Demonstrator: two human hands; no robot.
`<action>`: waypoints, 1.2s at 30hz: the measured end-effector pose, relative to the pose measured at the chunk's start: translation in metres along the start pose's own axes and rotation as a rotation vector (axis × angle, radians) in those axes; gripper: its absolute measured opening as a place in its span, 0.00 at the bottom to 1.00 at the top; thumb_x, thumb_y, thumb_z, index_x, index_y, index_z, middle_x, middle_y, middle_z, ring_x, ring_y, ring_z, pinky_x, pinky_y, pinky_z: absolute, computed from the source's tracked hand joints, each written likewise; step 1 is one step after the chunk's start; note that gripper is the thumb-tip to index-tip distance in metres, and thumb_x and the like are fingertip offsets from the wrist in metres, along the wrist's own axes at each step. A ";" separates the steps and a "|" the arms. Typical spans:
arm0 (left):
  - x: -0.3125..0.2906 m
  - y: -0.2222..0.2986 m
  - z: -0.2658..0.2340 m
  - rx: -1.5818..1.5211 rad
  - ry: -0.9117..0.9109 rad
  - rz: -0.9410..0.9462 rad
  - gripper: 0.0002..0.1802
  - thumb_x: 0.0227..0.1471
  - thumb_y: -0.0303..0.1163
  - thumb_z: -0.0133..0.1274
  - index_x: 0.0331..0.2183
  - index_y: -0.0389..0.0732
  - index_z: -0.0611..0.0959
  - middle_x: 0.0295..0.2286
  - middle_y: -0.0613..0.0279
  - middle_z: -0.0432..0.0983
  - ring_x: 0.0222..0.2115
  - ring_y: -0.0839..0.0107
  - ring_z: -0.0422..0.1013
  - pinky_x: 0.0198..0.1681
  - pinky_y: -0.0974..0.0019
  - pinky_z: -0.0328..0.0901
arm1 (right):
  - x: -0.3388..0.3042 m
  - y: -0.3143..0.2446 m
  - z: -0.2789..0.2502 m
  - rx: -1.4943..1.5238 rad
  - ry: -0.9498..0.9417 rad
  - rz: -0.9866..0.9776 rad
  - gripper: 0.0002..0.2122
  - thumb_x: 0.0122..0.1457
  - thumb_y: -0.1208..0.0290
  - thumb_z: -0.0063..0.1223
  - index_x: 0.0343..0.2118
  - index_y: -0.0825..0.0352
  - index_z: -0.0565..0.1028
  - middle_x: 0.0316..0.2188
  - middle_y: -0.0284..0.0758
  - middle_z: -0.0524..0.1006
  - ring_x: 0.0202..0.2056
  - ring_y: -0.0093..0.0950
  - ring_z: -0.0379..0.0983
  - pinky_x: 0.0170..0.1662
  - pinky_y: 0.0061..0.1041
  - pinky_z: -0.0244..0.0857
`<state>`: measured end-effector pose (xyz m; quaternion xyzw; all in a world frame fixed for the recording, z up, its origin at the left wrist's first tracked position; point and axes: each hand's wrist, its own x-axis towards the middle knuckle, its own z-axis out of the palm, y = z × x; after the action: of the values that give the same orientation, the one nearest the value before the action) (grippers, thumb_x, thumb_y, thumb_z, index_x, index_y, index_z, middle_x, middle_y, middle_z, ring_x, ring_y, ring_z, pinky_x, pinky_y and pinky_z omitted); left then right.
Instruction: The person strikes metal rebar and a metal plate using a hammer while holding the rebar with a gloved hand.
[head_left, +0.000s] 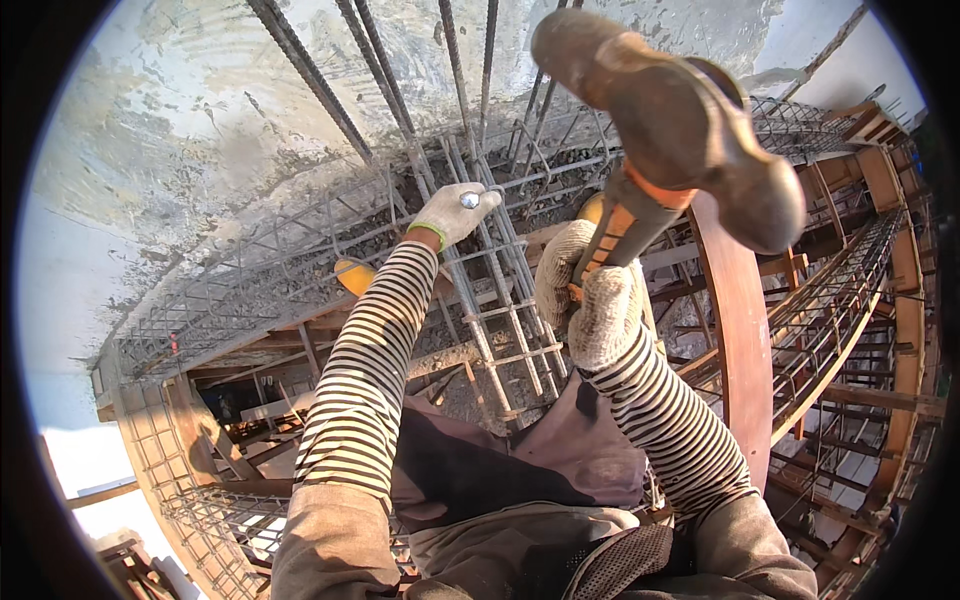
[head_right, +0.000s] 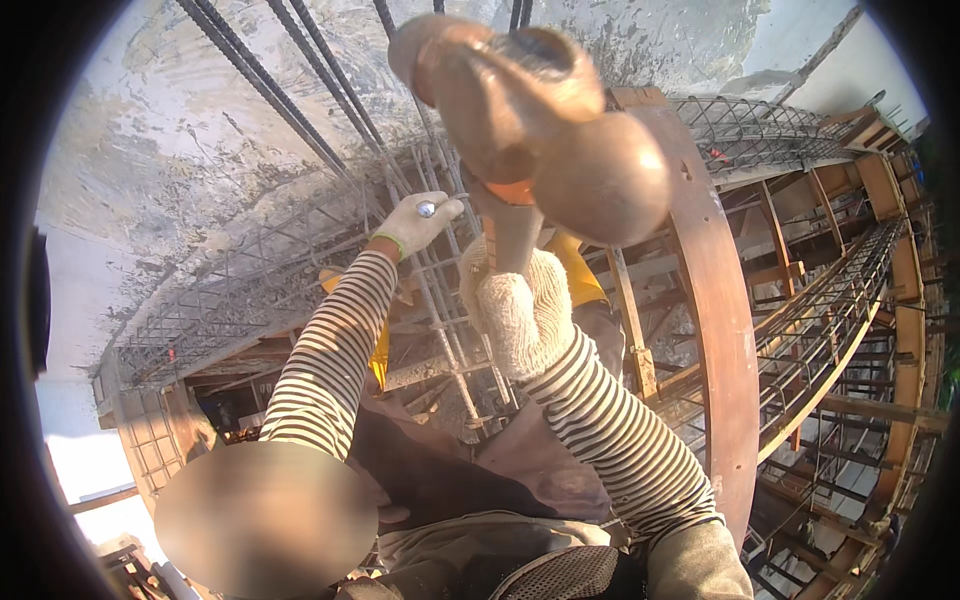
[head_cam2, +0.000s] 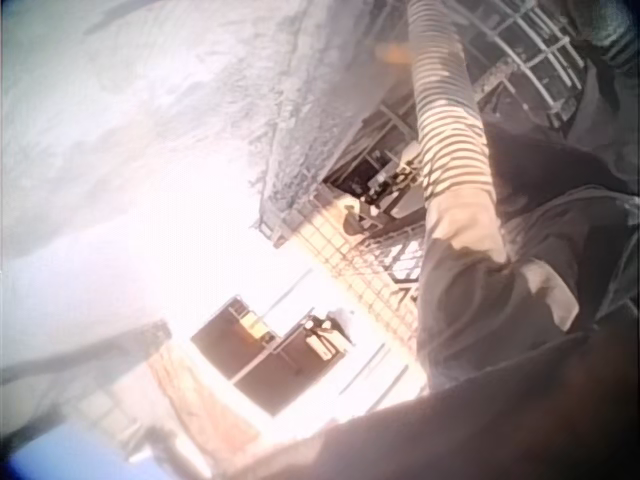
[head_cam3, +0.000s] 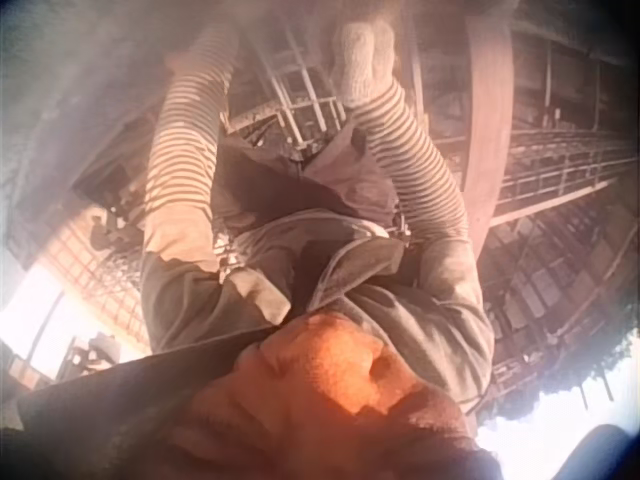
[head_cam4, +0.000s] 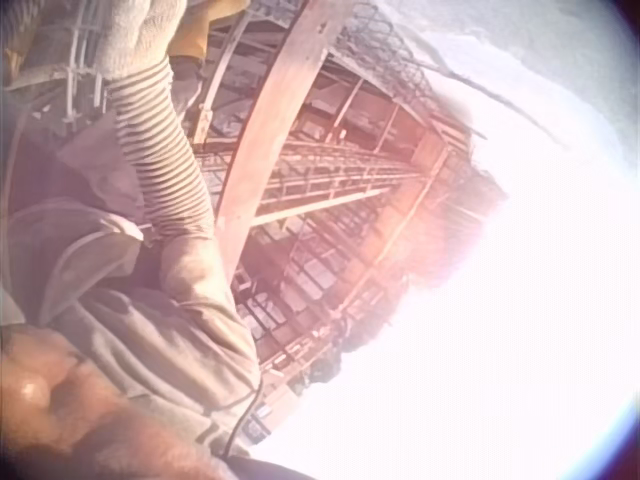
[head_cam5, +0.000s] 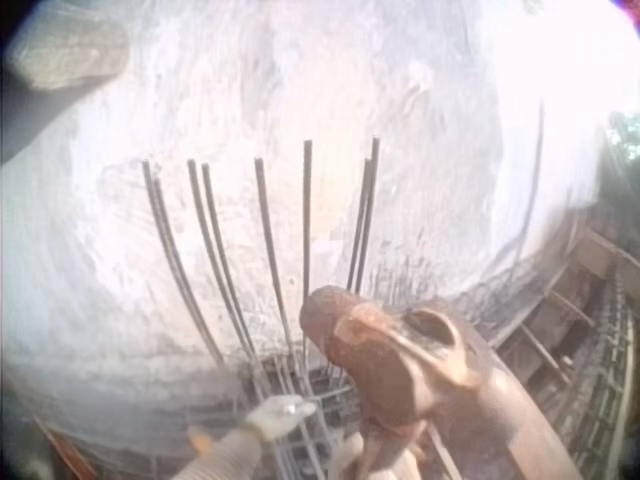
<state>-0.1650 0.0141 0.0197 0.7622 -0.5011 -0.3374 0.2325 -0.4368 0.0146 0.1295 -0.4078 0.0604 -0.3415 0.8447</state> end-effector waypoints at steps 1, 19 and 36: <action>0.013 -0.009 0.015 -0.018 0.012 0.058 0.22 0.63 0.49 0.51 0.37 0.38 0.83 0.30 0.51 0.78 0.36 0.55 0.75 0.46 0.55 0.67 | -0.002 0.011 -0.025 -0.401 0.077 0.206 0.21 0.65 0.52 0.58 0.43 0.71 0.77 0.30 0.32 0.78 0.34 0.22 0.75 0.36 0.22 0.70; 0.001 -0.040 0.001 -0.057 0.128 -0.051 0.31 0.65 0.56 0.44 0.37 0.35 0.82 0.31 0.45 0.79 0.35 0.49 0.75 0.45 0.52 0.67 | 0.013 0.011 -0.047 -0.640 0.219 0.803 0.30 0.69 0.38 0.43 0.30 0.68 0.76 0.19 0.26 0.68 0.20 0.18 0.63 0.24 0.22 0.59; -0.018 -0.053 0.053 -0.984 0.845 0.474 0.29 0.67 0.51 0.51 0.24 0.36 0.77 0.18 0.69 0.68 0.19 0.78 0.62 0.24 0.66 0.58 | -0.183 0.010 -0.110 -0.460 0.881 0.734 0.21 0.70 0.48 0.50 0.26 0.61 0.69 0.13 0.25 0.65 0.10 0.19 0.60 0.13 0.20 0.59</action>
<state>-0.1771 0.0503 -0.0472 0.5038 -0.3092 -0.1395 0.7944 -0.6122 0.0627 0.0173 -0.3528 0.6122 -0.1433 0.6930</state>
